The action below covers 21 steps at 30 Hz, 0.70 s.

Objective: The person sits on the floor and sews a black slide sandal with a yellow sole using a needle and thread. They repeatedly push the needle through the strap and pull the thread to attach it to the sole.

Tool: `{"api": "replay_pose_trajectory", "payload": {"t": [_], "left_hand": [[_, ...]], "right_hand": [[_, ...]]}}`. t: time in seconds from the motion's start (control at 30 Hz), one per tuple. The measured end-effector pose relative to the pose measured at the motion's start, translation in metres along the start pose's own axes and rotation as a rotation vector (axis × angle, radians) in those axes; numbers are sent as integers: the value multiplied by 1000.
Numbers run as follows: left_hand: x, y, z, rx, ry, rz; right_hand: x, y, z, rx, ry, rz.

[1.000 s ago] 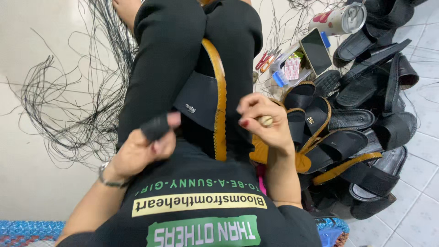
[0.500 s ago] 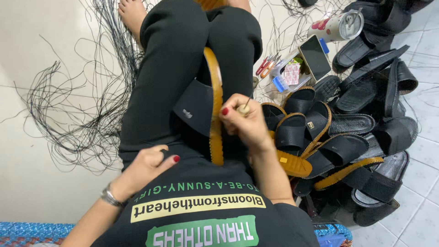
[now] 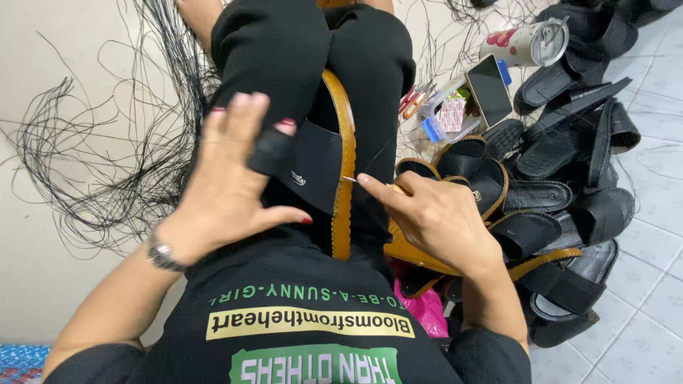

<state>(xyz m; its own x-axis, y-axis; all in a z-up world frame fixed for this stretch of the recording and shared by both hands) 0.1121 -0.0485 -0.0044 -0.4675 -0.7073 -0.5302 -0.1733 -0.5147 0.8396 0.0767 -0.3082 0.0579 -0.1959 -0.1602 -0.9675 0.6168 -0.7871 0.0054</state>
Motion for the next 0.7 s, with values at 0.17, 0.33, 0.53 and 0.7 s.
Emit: {"api": "replay_pose_trajectory", "payload": {"t": [0.17, 0.33, 0.53, 0.7], "left_hand": [[36, 6, -7, 230, -110, -144], [44, 7, -10, 243, -65, -135], [55, 12, -21, 352, -14, -118], [54, 8, -26, 470, 54, -54]], "right_hand": [[-4, 2, -1, -1, -33, -5], [-15, 2, -7, -23, -20, 20], [-24, -12, -15, 7, -225, 175], [-4, -15, -19, -8, -174, 150]]}}
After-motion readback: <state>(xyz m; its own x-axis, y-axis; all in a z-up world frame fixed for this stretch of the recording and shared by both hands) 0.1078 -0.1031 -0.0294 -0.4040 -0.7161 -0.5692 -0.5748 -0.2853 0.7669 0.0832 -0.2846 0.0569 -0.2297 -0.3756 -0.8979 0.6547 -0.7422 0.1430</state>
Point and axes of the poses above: each hand's wrist, its own z-axis away from the middle knuckle, its own x-axis out of the palm, y = z × x, the point moved 5 cm from there along -z, towards the middle knuckle, and after that the axes turned 15 degrees about z, right-handed, at the moved point
